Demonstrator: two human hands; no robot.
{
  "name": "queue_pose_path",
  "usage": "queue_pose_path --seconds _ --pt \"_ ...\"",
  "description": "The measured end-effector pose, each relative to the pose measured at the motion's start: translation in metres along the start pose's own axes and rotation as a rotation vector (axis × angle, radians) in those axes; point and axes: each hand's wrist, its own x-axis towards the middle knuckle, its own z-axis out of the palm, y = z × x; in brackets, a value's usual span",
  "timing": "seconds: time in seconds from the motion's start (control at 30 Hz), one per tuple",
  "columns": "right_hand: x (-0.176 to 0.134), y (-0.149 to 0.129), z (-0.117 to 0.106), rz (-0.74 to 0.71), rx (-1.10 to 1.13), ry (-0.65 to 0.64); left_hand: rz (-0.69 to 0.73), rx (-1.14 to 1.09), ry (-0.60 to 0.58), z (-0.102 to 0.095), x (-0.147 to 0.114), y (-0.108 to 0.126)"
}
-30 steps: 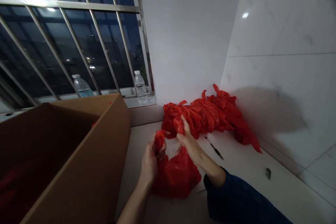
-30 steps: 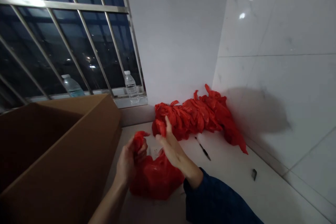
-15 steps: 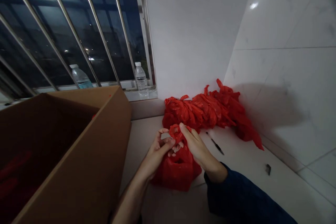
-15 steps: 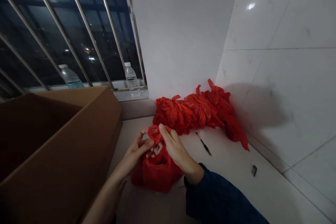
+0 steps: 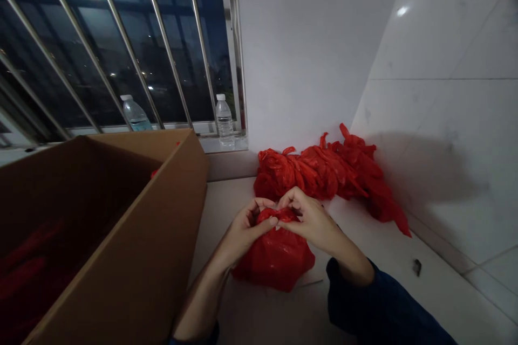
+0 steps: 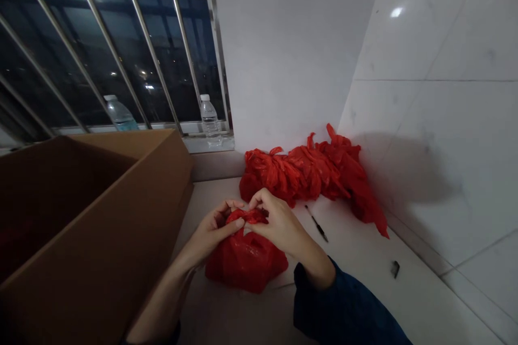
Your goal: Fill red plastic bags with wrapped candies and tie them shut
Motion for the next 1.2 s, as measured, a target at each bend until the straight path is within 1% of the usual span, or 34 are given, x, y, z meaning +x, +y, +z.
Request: queue_pose_path --seconds 0.1,0.17,0.3,0.37,0.43,0.5,0.6,0.67,0.8,0.87,0.97,1.2 --pt "-0.001 0.001 -0.004 -0.003 0.025 -0.036 0.038 0.109 -0.043 -0.004 0.000 -0.002" --pt "-0.002 -0.001 -0.008 -0.016 0.010 -0.043 0.079 0.212 -0.050 -0.004 0.000 -0.004" --pt "-0.004 -0.007 -0.011 -0.102 -0.057 -0.032 0.161 0.384 0.030 0.000 0.001 -0.004" --pt "-0.005 -0.008 -0.011 -0.153 -0.115 -0.029 0.165 0.369 0.052 0.003 0.001 -0.001" --pt "-0.005 -0.008 -0.010 -0.180 -0.171 -0.017 0.123 0.258 0.032 0.004 -0.001 0.003" --pt "-0.005 -0.008 -0.011 -0.191 -0.218 0.006 0.067 0.088 0.019 0.005 -0.003 0.006" --pt "-0.006 -0.009 -0.013 -0.207 -0.278 0.022 -0.014 -0.214 0.078 0.006 -0.003 0.006" --pt "-0.008 -0.011 -0.016 -0.217 -0.309 0.014 -0.049 -0.384 0.168 0.006 0.001 0.004" --pt "-0.012 -0.016 -0.025 -0.231 -0.333 -0.028 -0.057 -0.604 0.476 0.000 0.013 0.000" --pt "-0.015 -0.020 -0.031 -0.214 -0.332 -0.068 -0.104 -0.705 0.588 -0.007 0.017 0.000" --pt "-0.021 -0.025 -0.042 -0.162 -0.370 -0.124 -0.155 -0.775 0.642 -0.018 0.020 -0.003" --pt "-0.033 -0.026 -0.064 0.009 -0.414 -0.256 -0.185 -0.788 0.693 -0.041 0.023 -0.018"
